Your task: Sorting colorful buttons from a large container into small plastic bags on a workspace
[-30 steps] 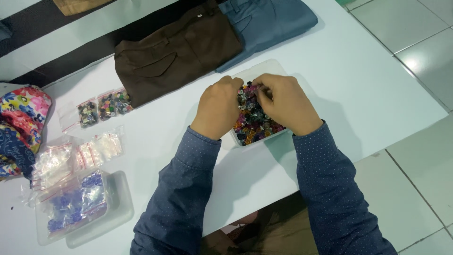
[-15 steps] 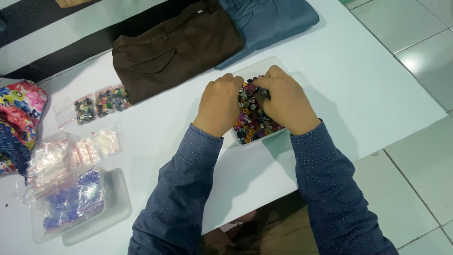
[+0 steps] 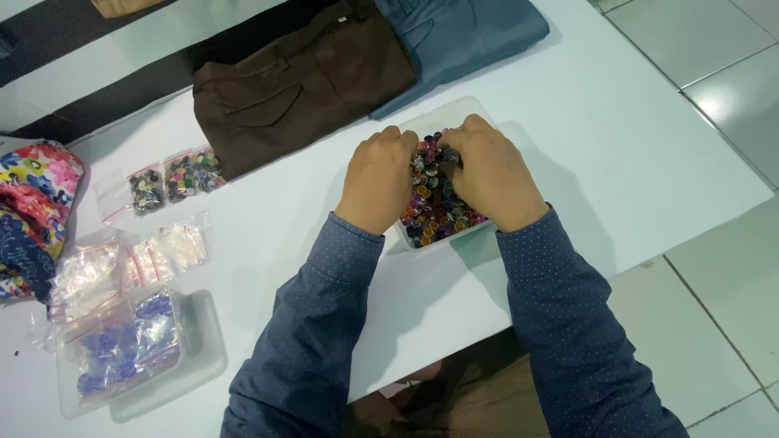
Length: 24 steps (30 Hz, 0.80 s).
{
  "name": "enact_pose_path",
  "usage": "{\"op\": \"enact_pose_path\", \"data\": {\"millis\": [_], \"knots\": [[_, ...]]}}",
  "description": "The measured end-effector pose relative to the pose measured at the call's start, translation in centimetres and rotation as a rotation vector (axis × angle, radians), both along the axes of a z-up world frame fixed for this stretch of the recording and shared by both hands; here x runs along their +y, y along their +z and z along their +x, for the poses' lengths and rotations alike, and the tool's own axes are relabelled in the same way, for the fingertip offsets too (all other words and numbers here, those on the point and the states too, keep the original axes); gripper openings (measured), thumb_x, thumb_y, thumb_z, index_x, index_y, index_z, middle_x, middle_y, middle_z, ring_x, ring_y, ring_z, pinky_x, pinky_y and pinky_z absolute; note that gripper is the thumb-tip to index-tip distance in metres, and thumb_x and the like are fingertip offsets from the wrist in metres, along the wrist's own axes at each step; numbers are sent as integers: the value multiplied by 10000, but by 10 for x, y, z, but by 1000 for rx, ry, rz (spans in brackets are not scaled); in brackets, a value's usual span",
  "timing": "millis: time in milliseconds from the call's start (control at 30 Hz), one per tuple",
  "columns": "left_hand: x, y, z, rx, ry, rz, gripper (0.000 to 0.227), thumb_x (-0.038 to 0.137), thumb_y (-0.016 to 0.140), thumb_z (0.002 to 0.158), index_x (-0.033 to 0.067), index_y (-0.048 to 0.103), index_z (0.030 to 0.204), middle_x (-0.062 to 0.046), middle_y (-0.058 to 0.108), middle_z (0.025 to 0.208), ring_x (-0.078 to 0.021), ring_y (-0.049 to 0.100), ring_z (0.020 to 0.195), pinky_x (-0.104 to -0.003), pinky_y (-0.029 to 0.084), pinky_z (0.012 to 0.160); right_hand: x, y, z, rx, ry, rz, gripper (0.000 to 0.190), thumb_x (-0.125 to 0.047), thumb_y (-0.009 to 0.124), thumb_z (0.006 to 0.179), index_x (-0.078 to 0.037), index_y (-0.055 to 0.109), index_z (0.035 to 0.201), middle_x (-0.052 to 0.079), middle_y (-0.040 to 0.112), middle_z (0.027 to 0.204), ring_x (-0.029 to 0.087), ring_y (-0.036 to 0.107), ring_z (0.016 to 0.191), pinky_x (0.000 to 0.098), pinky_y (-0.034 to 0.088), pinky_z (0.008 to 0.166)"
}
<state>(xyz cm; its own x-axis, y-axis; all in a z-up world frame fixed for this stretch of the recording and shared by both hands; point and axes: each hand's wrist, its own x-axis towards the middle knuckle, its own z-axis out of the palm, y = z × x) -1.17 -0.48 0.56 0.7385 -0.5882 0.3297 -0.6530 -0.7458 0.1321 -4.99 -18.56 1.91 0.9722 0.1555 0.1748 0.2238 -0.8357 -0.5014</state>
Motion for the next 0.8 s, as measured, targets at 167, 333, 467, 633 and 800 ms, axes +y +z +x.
{"op": "enact_pose_path", "data": {"millis": [167,333,467,633,800], "knots": [[-1,5,0,-4,3,-14,179,-118,737,774,-13,748,919,-134,664,758,-260,702,680,-333,578,643,1,-7,4,-62,-47,-4,264,67,640,857,30,750,1094,156,624,916,343,711,808,371,582,635],[-8,4,-1,50,36,-41,160,-103,706,837,-17,764,959,-147,680,784,-224,696,682,-293,593,665,-4,-6,3,-242,-152,67,222,54,605,966,74,711,1160,184,624,924,314,715,775,320,588,581],[-11,-1,0,54,-43,-118,193,-132,680,827,-35,733,985,-161,660,807,-254,698,696,-329,599,646,-2,-5,3,-88,-103,67,270,65,625,918,74,708,1175,222,657,943,388,720,846,404,615,631],[-8,-10,-3,52,-53,-128,187,-123,687,817,-28,719,975,-138,645,799,-258,704,702,-344,599,650,0,-9,-3,-15,-49,-87,342,111,669,812,40,740,1139,217,659,967,422,716,883,492,619,669],[-8,-7,-2,135,-54,-112,192,-118,663,835,-47,698,1010,-159,633,824,-262,708,727,-339,615,640,1,-12,-5,23,-56,-149,337,133,602,840,43,747,1131,212,646,943,433,707,887,508,616,670]]}}
